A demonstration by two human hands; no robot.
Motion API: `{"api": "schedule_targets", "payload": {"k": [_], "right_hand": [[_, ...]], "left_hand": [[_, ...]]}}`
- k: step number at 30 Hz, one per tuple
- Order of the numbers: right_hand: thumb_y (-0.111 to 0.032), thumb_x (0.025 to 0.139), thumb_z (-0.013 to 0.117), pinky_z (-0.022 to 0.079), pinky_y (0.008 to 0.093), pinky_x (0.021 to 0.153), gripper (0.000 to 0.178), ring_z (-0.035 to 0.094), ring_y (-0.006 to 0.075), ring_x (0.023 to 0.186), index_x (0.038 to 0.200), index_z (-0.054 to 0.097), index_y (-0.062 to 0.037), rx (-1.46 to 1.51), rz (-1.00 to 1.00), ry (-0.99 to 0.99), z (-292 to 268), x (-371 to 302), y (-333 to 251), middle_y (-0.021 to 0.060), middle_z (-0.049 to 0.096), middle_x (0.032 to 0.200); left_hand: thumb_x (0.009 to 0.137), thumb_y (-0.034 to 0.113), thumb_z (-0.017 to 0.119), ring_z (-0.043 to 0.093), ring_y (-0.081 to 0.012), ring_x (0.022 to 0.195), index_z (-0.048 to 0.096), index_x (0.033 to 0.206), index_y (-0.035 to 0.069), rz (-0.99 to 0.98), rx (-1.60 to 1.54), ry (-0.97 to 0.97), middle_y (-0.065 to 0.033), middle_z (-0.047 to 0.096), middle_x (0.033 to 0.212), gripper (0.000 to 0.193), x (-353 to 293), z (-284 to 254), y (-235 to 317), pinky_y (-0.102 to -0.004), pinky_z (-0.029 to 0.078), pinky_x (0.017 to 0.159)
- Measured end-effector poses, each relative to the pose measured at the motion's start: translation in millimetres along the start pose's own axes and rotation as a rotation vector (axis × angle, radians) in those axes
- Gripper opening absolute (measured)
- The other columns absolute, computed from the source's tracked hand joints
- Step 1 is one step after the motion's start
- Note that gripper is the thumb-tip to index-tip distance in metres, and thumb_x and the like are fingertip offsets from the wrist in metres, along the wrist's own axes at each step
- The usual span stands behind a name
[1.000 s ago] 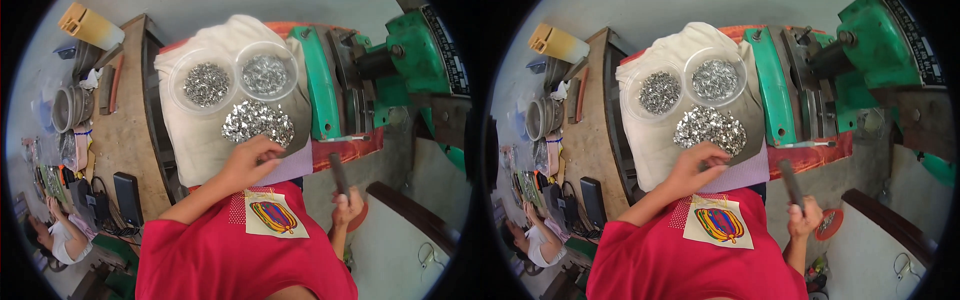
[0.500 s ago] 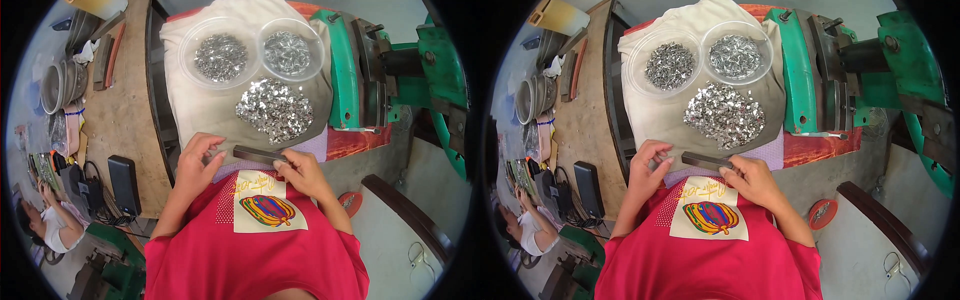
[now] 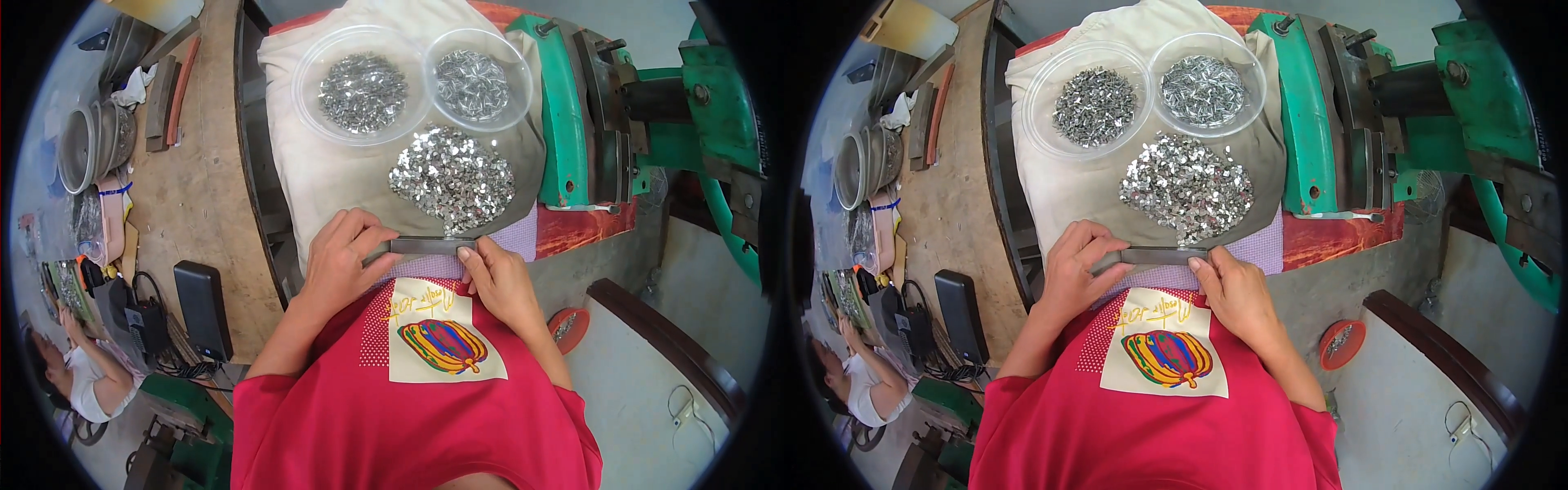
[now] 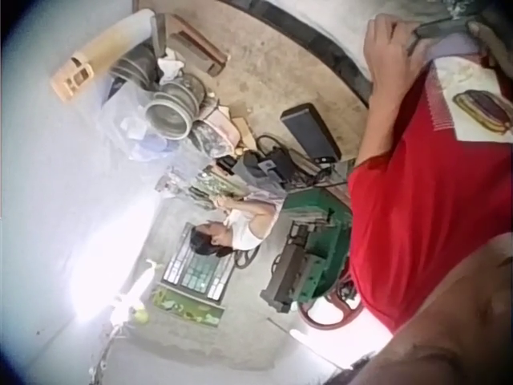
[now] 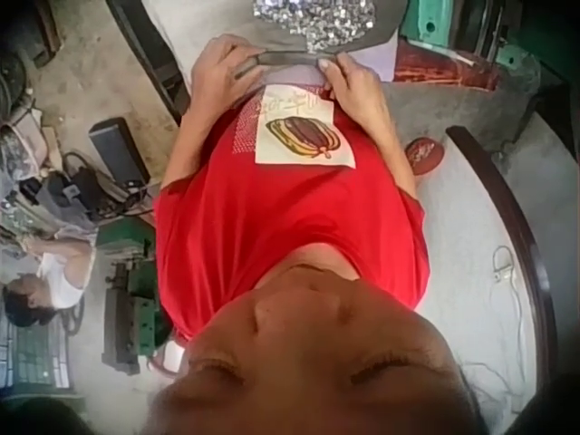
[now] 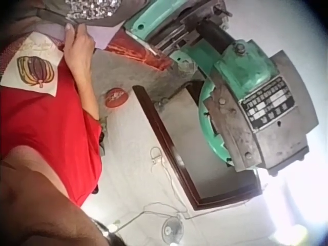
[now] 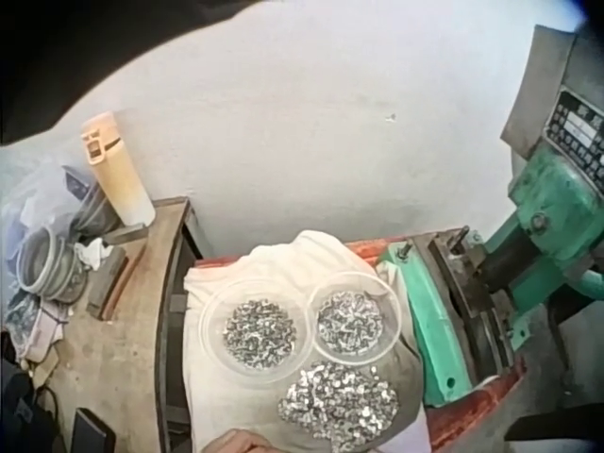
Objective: The person loads small metal fasteners into slots along a metal bar by hand, then positions the bar inside a press machine to stamp them.
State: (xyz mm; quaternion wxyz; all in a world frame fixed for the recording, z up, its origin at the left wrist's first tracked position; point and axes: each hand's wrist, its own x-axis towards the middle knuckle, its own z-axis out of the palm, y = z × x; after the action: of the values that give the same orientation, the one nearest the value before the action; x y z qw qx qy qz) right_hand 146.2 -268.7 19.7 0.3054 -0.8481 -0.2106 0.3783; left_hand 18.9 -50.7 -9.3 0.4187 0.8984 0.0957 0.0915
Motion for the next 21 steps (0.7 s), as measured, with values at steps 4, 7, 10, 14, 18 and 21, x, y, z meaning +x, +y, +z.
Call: {"api": "schedule_targets", "payload": {"k": [4, 7, 10, 14, 18, 21], "right_hand": [[-0.028, 0.098, 0.062, 0.047, 0.0445, 0.052, 0.035, 0.064, 0.0359, 0.055, 0.080, 0.052, -0.0006, -0.148, -0.068, 0.071, 0.1, -2.6, 1.6, 0.0176, 0.059, 0.058], [-0.027, 0.095, 0.067, 0.048, 0.0432, 0.052, 0.031, 0.063, 0.0339, 0.055, 0.081, 0.055, -0.0020, -0.251, -0.097, 0.105, -6.4, -7.1, -10.0, 0.0155, 0.060, 0.061], [-0.019, 0.087, 0.075, 0.049, 0.0374, 0.053, 0.021, 0.063, 0.0270, 0.056, 0.088, 0.062, -0.0026, -0.255, -0.226, 0.222, -4.6, -10.2, -19.5, 0.0113, 0.063, 0.072], [-0.009, 0.077, 0.082, 0.052, 0.0329, 0.056, 0.026, 0.065, 0.0209, 0.065, 0.100, 0.070, -0.0046, -0.266, -0.538, 0.338, 7.9, 2.7, -27.3, 0.0074, 0.063, 0.092], [-0.011, 0.077, 0.082, 0.054, 0.0330, 0.058, 0.029, 0.065, 0.0212, 0.066, 0.103, 0.071, -0.0054, -0.353, -0.595, 0.280, 12.5, 11.3, -21.4, 0.0076, 0.063, 0.096], [-0.011, 0.077, 0.080, 0.056, 0.0352, 0.062, 0.027, 0.066, 0.0234, 0.069, 0.103, 0.070, -0.0070, -0.318, -0.573, 0.240, 9.6, 10.5, -20.8, 0.0059, 0.062, 0.095]], "left_hand": [[0.068, 0.015, 0.082, 0.060, -0.0257, 0.082, 0.071, 0.093, 0.008, 0.049, 0.005, 0.029, -0.0055, 0.060, 0.091, 0.028, 0.6, 1.2, -4.1, -0.0378, 0.050, 0.069], [0.068, 0.017, 0.082, 0.060, -0.0248, 0.082, 0.071, 0.093, 0.009, 0.059, 0.006, 0.024, -0.0052, 0.060, 0.091, 0.028, -0.9, 1.6, -6.8, -0.0376, 0.050, 0.068], [0.068, 0.017, 0.081, 0.060, -0.0248, 0.082, 0.071, 0.093, 0.009, 0.069, 0.008, 0.010, -0.0050, 0.060, 0.091, 0.028, 0.5, -0.3, -6.1, -0.0378, 0.050, 0.068], [0.068, 0.015, 0.082, 0.060, -0.0252, 0.082, 0.071, 0.094, 0.009, 0.081, 0.024, -0.006, -0.0055, 0.060, 0.090, 0.029, 1.8, -2.0, -4.9, -0.0378, 0.050, 0.068], [0.067, 0.015, 0.083, 0.060, -0.0259, 0.082, 0.071, 0.095, 0.008, 0.093, 0.021, -0.008, -0.0064, 0.061, 0.091, 0.032, 2.8, -2.2, -5.3, -0.0380, 0.050, 0.068], [0.067, 0.017, 0.084, 0.060, -0.0262, 0.083, 0.071, 0.096, 0.008, 0.093, 0.017, -0.012, -0.0063, 0.060, 0.092, 0.033, 3.3, -2.7, -5.5, -0.0379, 0.050, 0.069]]}}
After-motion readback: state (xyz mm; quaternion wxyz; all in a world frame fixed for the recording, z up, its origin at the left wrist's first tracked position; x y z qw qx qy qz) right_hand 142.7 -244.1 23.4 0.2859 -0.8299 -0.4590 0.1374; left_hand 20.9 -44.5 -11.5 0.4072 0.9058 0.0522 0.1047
